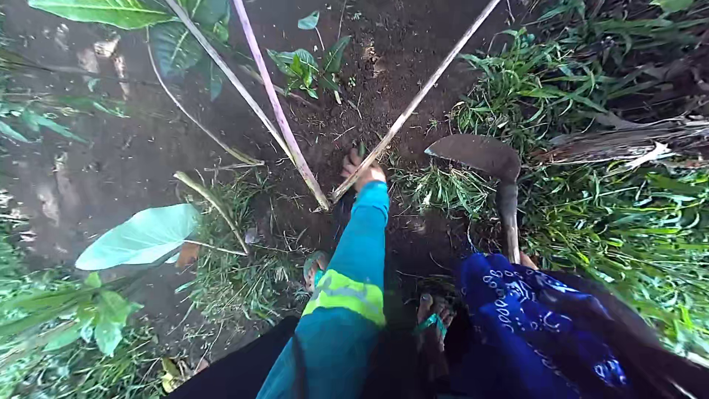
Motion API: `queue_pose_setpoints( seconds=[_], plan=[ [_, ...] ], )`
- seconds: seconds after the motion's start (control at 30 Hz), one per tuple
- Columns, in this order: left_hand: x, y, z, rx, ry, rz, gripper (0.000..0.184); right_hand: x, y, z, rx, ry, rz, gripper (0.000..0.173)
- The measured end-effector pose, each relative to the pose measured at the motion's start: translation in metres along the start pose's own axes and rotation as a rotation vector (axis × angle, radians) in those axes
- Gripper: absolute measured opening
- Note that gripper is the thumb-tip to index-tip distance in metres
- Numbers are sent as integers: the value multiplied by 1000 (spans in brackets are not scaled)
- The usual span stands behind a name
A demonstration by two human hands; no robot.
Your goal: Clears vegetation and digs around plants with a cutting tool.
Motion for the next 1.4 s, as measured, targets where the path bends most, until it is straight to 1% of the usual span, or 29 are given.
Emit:
queue_pose_setpoints(
  seconds=[0.07, 0.1, 0.13, 0.2, 0.23, 0.27, 0.3, 0.33, 0.37, 0.43, 0.47, 0.5, 0.53, 0.57, 0.63, 0.7, 0.73, 0.77, 0.8, 0.87, 0.93, 0.97, 1.03, 1.1, 1.17, 1.23, 1.3, 1.37, 1.4],
  plan=[
    [-16, 51, 10, -298, 49, -174, 52, -20, -65, 28, 226, -222, 111, 56],
    [-30, 82, 6, -464, 69, -252, 51, -19, -83, 25, 310, -305, 153, 60],
    [-43, 110, -3, -598, 76, -330, 52, -14, -99, 11, 377, -373, 161, 60],
    [-59, 153, -25, -777, 47, -492, 53, 6, -117, -35, 390, -491, 128, 58],
    [-58, 166, -36, -829, 64, -506, 51, 14, -123, -59, 378, -518, 125, 58],
    [-52, 172, -45, -862, 121, -467, 48, 16, -129, -75, 363, -504, 122, 59],
    [-42, 170, -52, -866, 183, -410, 45, 6, -135, -78, 360, -449, 121, 61],
    [-28, 160, -56, -848, 218, -339, 43, -12, -142, -68, 355, -364, 112, 63],
    [-12, 144, -59, -813, 214, -264, 43, -39, -146, -44, 346, -262, 77, 62],
    [14, 110, -61, -705, 189, -127, 46, -90, -156, 27, 298, -86, 18, 61],
    [23, 97, -62, -656, 202, -67, 49, -100, -154, 57, 266, -21, -24, 57],
    [28, 86, -62, -619, 217, -23, 51, -98, -146, 72, 261, 9, -35, 56],
    [31, 77, -62, -596, 225, 1, 53, -82, -131, 69, 280, -6, -21, 56],
    [31, 72, -63, -575, 228, 6, 54, -59, -114, 51, 313, -66, 20, 58],
    [29, 70, -68, -505, 245, -21, 54, -18, -98, -11, 369, -254, 61, 59],
    [23, 70, -73, -413, 262, -41, 53, -9, -125, -69, 389, -416, 128, 58],
    [21, 72, -78, -375, 261, -45, 53, -17, -140, -81, 402, -421, 170, 58],
    [20, 73, -82, -354, 253, -45, 53, -29, -148, -79, 414, -353, 163, 59],
    [23, 72, -84, -352, 243, -40, 53, -40, -147, -66, 412, -227, 93, 62],
    [33, 70, -87, -355, 219, -38, 53, -63, -143, -3, 387, -5, -6, 68],
    [39, 71, -87, -344, 215, -53, 54, -60, -127, 49, 352, 80, -40, 67],
    [40, 73, -89, -336, 229, -50, 53, -46, -112, 54, 347, 65, -52, 64],
    [35, 76, -88, -287, 283, -39, 53, -13, -93, 20, 364, -34, -52, 60],
    [29, 78, -87, -211, 343, -39, 53, -4, -109, -31, 373, -256, 8, 56],
    [24, 82, -87, -175, 357, -48, 55, -21, -145, -55, 351, -393, 106, 59],
    [30, 79, -86, -215, 320, -56, 57, -47, -149, -30, 303, -261, 74, 67],
    [39, 78, -80, -237, 292, -77, 60, -70, -137, 34, 244, -112, 28, 69],
    [45, 78, -76, -228, 283, -82, 60, -66, -111, 78, 239, -47, -23, 66],
    [47, 78, -73, -225, 289, -81, 60, -53, -100, 78, 255, -67, -27, 64]
  ],
)
Point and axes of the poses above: each hand's wrist, its own y-axis away from the middle knuckle, its own x-axis out of the back of the hand, z = x × y, the point moved 4 cm from there along -y, towards the middle knuckle, and after that the axes turned 8 degrees about z, right-handed, at the moved point
